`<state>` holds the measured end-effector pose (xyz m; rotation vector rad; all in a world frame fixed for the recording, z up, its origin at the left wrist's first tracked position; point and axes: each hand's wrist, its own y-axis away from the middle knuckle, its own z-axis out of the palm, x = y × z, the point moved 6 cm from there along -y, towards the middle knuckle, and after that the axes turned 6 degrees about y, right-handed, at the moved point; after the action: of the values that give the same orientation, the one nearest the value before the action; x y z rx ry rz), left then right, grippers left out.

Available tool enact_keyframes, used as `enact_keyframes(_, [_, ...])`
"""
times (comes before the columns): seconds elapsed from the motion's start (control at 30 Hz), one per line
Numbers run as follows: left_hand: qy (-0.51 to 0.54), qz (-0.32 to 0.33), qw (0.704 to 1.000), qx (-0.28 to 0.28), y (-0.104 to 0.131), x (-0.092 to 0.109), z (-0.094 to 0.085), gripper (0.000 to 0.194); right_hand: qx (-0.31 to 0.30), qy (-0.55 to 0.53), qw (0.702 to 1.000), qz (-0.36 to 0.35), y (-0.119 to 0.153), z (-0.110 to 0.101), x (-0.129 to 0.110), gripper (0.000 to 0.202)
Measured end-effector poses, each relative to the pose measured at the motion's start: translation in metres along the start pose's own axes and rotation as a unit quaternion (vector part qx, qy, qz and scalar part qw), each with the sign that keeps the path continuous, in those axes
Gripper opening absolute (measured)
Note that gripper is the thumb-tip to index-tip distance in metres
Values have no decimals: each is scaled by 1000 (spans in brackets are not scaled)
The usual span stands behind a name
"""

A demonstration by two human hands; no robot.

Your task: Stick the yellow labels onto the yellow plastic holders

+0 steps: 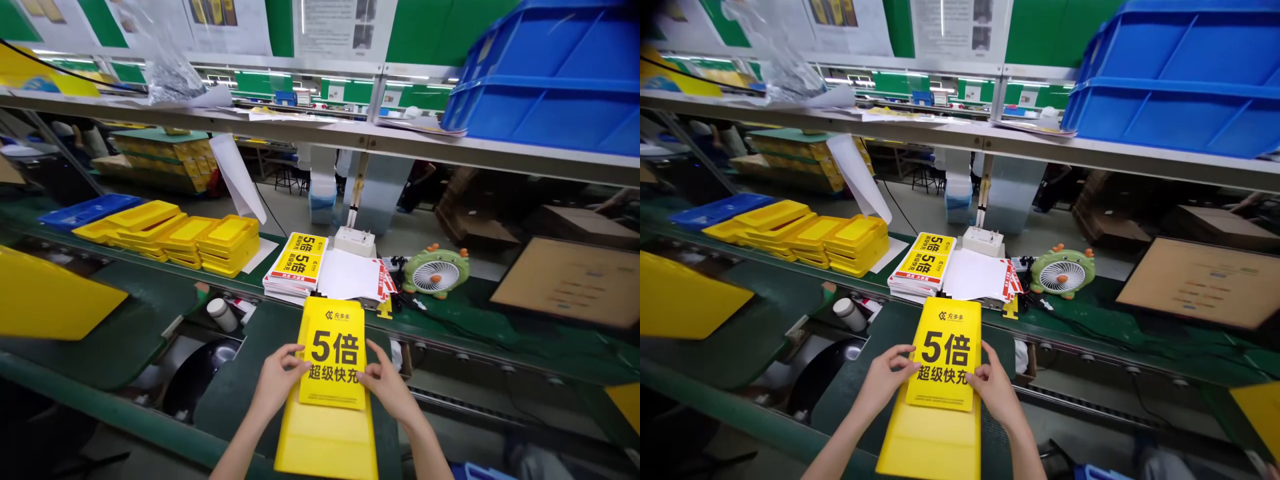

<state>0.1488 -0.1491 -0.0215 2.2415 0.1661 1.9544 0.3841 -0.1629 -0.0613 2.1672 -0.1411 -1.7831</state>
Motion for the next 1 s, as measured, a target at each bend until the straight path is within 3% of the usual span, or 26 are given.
enact_keyframes(0.17, [3, -25, 999, -21, -4, -14, -2, 47, 1, 26, 1000, 16, -2, 5, 14, 69])
enact_keyframes(0.37, [-16, -26, 999, -21, -10, -26, -4, 42, 34, 70, 997, 21, 1, 9, 12, 56])
enact_keyframes(1.0, [-22, -27, 999, -17, -18, -35, -6, 41, 86, 74, 993, 24, 5, 12, 2, 49])
